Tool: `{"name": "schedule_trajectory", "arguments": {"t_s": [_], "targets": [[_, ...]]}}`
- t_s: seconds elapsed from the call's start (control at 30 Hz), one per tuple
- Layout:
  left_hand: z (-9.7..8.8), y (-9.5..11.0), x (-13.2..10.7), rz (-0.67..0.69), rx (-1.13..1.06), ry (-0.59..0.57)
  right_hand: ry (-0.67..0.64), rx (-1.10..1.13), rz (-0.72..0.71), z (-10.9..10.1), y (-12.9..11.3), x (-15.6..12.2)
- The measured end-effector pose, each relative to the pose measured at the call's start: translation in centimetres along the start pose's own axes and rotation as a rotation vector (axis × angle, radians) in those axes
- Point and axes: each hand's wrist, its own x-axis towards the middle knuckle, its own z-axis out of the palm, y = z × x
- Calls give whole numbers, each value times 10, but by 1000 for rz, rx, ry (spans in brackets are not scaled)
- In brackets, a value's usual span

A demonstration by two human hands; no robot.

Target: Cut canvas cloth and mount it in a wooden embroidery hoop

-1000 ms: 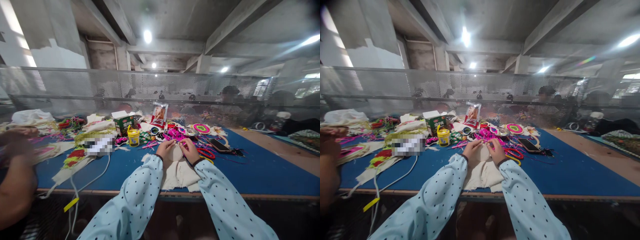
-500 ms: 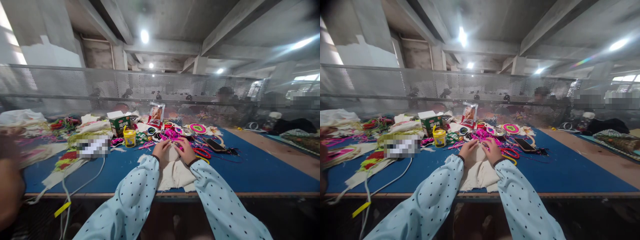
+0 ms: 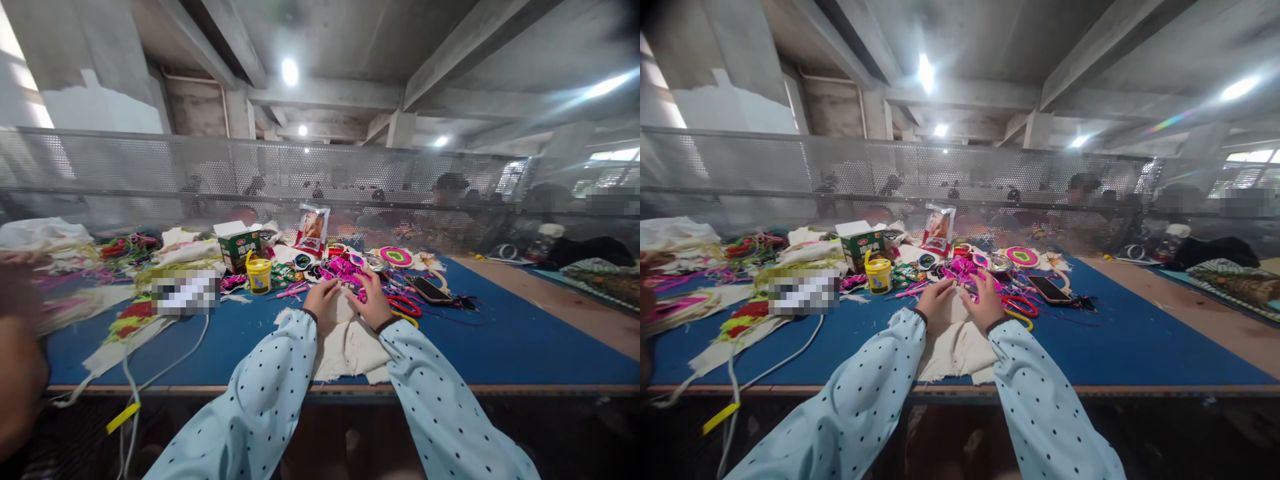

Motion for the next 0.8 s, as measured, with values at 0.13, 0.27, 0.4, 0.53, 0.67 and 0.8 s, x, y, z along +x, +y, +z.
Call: {"name": "schedule_trajectory", "arguments": {"t_s": [0.13,0.27,0.4,0.53,0.67,0.8], "targets": [[-1,-1,0,-18,18,2,13,-5,-64,-2,-2,0],[-2,-2,1,-38,62,14,21,-53,-78,-2,-3,0],[-4,0,2,-48,112,20,-53,-30,-185,-1,-1,1],[-5,3,1,-33,141,16,13,-28,-147,0,2,0],[-6,4,1,-9,154,10,-35,-27,-181,2,5,0],[-6,4,1,2,166,9,18,-24,-120,1,4,0]]}}
